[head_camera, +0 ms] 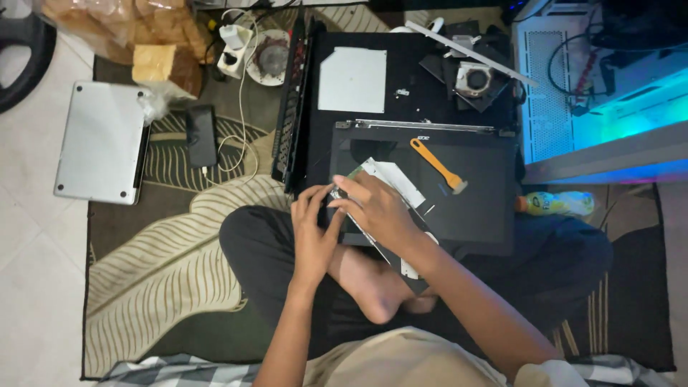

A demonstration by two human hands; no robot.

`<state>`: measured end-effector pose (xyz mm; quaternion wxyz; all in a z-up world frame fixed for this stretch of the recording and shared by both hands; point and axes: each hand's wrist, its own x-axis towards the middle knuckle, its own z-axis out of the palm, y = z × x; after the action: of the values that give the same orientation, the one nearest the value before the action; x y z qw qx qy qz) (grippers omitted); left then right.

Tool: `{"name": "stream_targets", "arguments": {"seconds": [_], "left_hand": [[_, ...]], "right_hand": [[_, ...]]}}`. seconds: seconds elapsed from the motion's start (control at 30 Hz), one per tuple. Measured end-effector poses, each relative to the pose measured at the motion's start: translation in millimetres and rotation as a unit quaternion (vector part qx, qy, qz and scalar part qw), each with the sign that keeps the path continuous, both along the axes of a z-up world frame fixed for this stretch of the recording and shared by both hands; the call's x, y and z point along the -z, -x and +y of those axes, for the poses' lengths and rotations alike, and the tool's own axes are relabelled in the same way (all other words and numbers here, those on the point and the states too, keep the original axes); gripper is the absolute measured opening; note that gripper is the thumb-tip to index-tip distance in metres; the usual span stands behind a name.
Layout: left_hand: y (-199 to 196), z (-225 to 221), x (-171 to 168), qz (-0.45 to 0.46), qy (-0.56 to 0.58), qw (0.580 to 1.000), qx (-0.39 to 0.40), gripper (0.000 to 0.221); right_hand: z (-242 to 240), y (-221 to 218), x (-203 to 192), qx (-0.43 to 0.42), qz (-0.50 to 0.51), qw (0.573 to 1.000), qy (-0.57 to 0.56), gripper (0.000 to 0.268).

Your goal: Repairing a small electronic component by peeling tape and using a screwdriver to manipulate parts.

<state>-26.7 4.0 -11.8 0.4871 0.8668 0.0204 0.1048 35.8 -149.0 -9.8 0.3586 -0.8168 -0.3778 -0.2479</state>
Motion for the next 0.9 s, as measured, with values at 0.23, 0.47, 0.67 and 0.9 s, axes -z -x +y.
{"name": "stream_targets", "arguments": {"seconds": [0.23, 0.47, 0.67, 0.9], "left_hand": [[0.6, -2.4, -9.1, 0.010, 0.003, 1.000, -0.010, 0.044], [-1.0, -3.2, -6.0, 0.005, 0.005, 1.000, -0.011, 0.044], [-2.3, -2.3, -3.8, 0.000, 0.008, 1.000, -0.008, 0.045], [-0.7, -0.3, 1.4, -0.007, -0.008, 1.000, -0.008, 0.046]], "right_hand": [[0.0, -1.6, 26.5, 0.037, -0.017, 0.999, -0.011, 0.060], [3.2, 8.4, -12.0, -0.031, 0.027, 0.999, -0.019, 0.049], [-0.5, 3.0, 0.2, 0.012, 0.007, 1.000, -0.018, 0.055], [8.5, 3.3, 4.2, 0.020, -0.020, 1.000, -0.006, 0.062]]}}
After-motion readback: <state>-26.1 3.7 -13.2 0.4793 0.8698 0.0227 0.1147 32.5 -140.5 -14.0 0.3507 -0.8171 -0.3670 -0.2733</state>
